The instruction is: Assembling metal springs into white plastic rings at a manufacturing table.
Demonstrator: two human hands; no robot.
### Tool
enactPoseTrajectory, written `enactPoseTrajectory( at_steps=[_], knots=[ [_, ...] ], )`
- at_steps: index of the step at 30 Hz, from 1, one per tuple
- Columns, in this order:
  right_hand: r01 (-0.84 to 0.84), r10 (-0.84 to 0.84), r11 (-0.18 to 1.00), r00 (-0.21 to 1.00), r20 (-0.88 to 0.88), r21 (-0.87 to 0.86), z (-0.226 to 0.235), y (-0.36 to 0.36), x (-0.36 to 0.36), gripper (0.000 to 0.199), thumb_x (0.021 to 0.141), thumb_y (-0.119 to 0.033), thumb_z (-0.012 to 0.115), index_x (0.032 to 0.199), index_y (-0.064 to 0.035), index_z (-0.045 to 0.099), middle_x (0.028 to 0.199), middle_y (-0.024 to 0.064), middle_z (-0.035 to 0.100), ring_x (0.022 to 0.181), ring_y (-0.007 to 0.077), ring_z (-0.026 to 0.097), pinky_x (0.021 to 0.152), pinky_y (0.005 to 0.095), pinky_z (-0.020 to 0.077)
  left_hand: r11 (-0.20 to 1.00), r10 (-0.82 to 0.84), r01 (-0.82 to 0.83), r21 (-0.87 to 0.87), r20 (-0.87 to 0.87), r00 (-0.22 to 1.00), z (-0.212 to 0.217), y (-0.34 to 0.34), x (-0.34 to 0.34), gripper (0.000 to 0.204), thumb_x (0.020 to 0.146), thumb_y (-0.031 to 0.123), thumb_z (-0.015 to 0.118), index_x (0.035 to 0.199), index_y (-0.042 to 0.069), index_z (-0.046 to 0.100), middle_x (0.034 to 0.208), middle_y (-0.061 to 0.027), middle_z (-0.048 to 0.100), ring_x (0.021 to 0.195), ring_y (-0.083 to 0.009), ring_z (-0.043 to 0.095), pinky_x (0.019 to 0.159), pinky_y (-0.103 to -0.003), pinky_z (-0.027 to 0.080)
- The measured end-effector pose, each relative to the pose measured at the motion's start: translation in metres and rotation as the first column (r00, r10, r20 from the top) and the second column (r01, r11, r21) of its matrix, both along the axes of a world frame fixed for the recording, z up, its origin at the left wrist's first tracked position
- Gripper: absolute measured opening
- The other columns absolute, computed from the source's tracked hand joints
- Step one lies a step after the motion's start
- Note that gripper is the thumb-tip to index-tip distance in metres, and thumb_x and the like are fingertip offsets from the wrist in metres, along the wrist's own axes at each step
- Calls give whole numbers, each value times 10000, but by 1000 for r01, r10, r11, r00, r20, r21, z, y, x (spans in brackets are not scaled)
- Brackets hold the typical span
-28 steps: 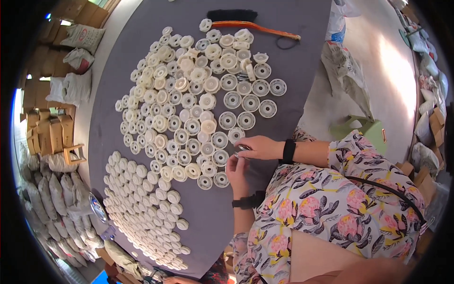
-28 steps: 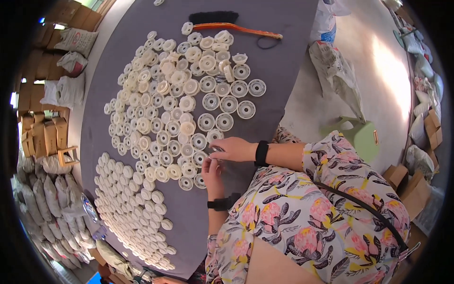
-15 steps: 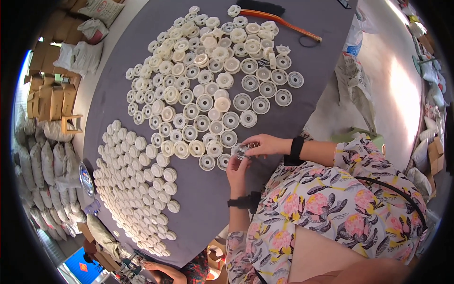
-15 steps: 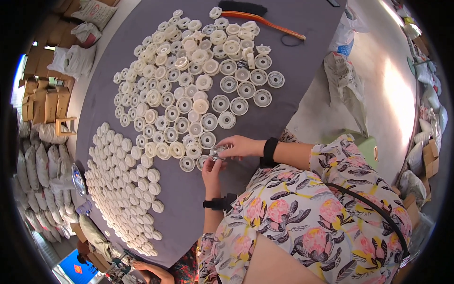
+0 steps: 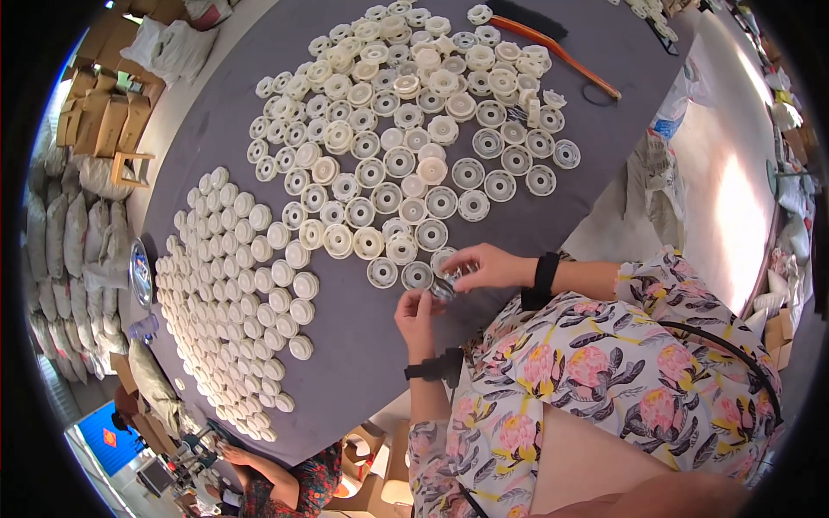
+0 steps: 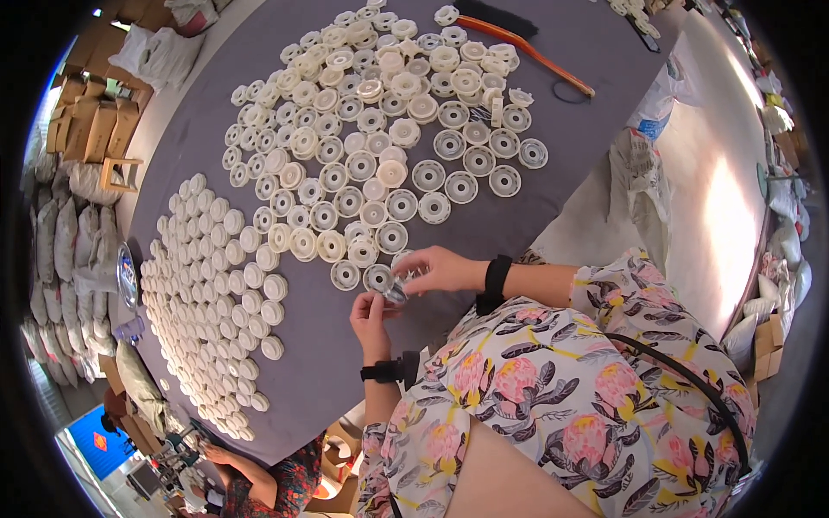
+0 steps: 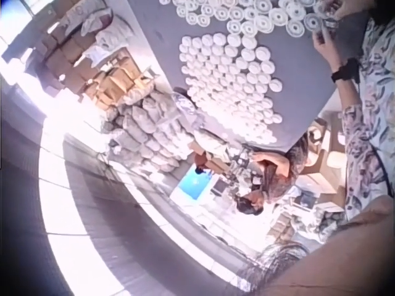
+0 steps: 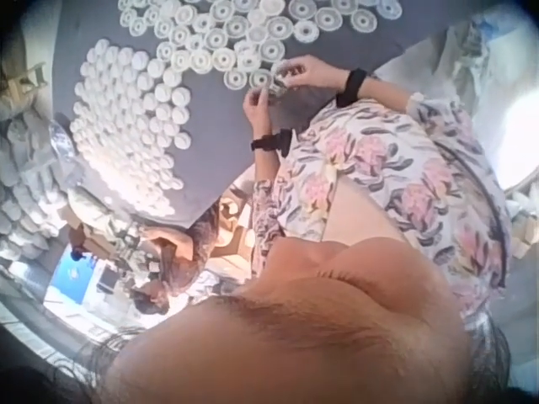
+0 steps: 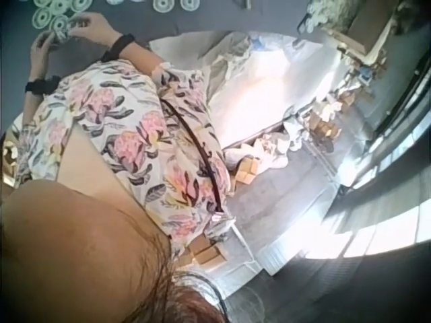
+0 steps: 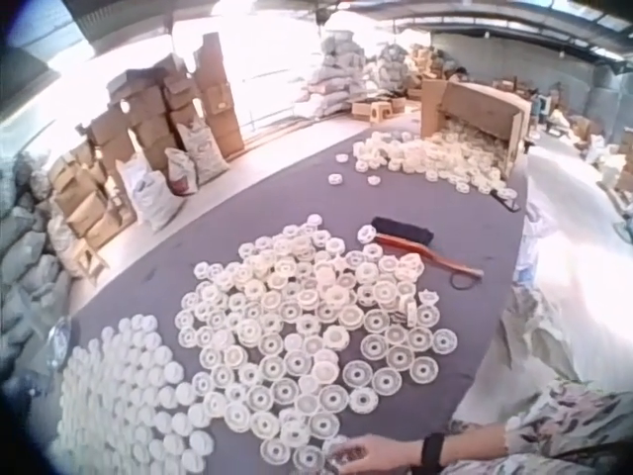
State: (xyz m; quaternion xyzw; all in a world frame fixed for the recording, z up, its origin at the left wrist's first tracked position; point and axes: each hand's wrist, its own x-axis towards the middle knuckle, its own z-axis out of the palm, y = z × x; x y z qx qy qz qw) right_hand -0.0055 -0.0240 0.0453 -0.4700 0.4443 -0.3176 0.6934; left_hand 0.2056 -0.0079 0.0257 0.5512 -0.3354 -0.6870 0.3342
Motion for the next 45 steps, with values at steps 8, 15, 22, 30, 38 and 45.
enactPoseTrajectory(
  at_steps=[8,15,22,30,38,45],
  knots=[
    [-23,4,975,996,84,223,-7,-2,7,359,773,-173,642,1100,-49,561,944,39,533,740,100,556,602,225,493,986,-31,23,-165,-47,998,3,16,-16,357,813,92,609,1139,-16,512,930,-69,603,800,-147,599,722,-259,507],
    [-133,61,956,962,-264,-262,-5,3,10,363,749,-161,636,1097,-88,563,1021,83,561,903,187,564,747,302,482,988,100,-60,144,-291,951,-4,16,-6,301,876,188,509,1075,-38,520,966,-104,611,843,-197,625,753,-293,522],
    [-352,51,646,906,-421,-678,4,13,21,358,720,-156,644,1058,-96,544,1074,87,531,977,265,531,793,352,472,933,174,-85,351,-233,957,-15,4,4,319,895,305,406,904,19,546,800,-83,618,722,-183,634,571,-290,545],
    [-247,-69,649,923,-378,-720,-1,14,24,365,672,-126,643,1020,-89,540,1015,96,529,897,271,551,735,337,487,929,-67,14,369,133,989,-6,-13,3,380,851,418,453,787,57,554,658,-23,577,539,-140,567,348,-242,431],
    [382,-424,879,900,-99,-286,16,-9,19,361,720,-68,628,1067,-44,529,1012,36,535,932,103,511,783,246,439,738,337,163,655,-566,752,-28,24,-12,420,854,444,482,882,30,542,786,-70,590,581,-165,588,464,-246,474],
    [437,-435,898,899,-46,50,-4,-15,-1,382,738,-200,660,1057,-20,551,901,36,574,855,129,528,740,286,448,878,298,78,-473,665,685,-30,-34,26,368,768,188,660,1074,17,549,908,-92,560,784,-211,578,680,-308,464]
  ],
)
